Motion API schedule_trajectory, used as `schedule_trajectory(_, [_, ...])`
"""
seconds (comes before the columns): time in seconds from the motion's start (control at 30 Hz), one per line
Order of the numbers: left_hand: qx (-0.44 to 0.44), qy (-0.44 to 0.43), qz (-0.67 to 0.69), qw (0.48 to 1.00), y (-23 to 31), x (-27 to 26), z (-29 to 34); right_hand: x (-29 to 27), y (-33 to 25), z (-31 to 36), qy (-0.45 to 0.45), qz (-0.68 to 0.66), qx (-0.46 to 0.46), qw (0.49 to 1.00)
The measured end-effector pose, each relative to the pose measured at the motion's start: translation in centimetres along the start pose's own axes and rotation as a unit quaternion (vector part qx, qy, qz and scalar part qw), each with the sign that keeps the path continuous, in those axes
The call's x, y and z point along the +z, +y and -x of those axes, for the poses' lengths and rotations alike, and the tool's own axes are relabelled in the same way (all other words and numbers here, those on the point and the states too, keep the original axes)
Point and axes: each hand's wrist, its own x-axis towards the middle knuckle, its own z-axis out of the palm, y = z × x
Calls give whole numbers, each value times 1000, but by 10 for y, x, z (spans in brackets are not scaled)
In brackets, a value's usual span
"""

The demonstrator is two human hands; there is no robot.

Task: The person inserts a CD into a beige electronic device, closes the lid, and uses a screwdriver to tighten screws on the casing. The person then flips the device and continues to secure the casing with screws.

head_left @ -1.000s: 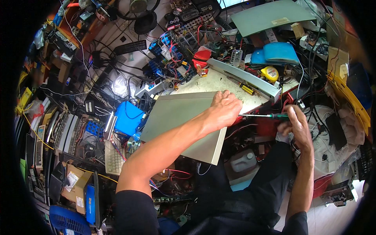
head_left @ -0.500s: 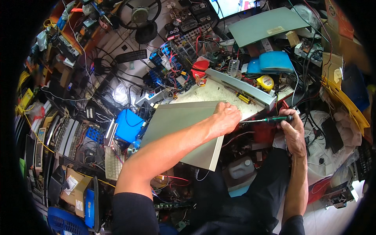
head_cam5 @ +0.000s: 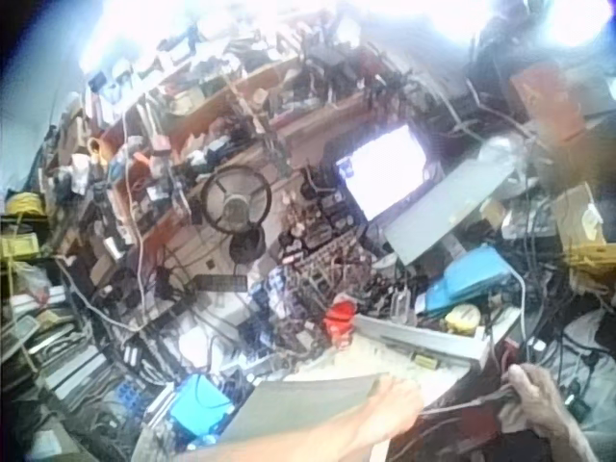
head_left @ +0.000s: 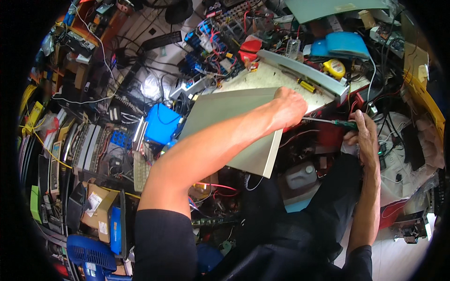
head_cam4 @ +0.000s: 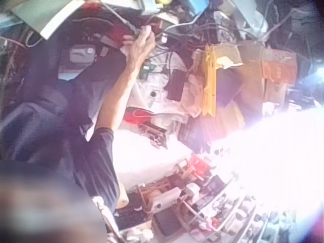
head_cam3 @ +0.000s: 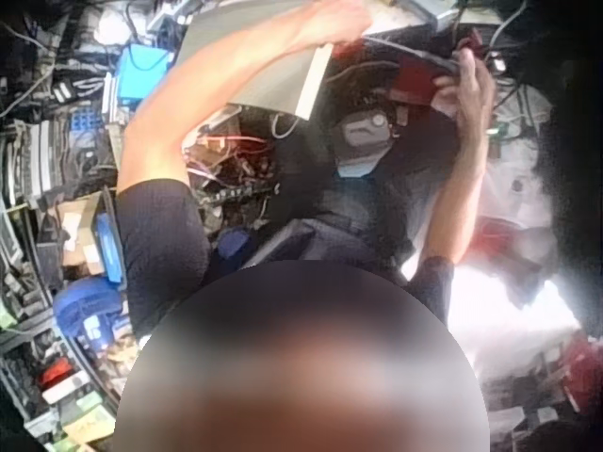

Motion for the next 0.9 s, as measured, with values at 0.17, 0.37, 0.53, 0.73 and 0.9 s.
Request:
schedule_trajectory(0.17, [-37, -102, -28, 994, 4, -16, -7, -17, 21, -1, -8, -167, -116, 979])
schedule_trajectory(0.37, [36, -105, -103, 988, 9, -6, -7, -50, 26, 33, 35, -212, -123, 969])
schedule_trajectory(0.53, [27, 79, 50, 995, -49, 4, -20, -50, 24, 72, 87, -268, -108, 953])
schedule_trajectory(0.73, [-187, 192, 145, 952, -138, 61, -35, -11, 20, 126, 86, -397, 30, 913])
schedule_trajectory(0.9, [-271, 33, 360, 892, -157, 94, -45, 46, 4, 166, -147, -498, 158, 840])
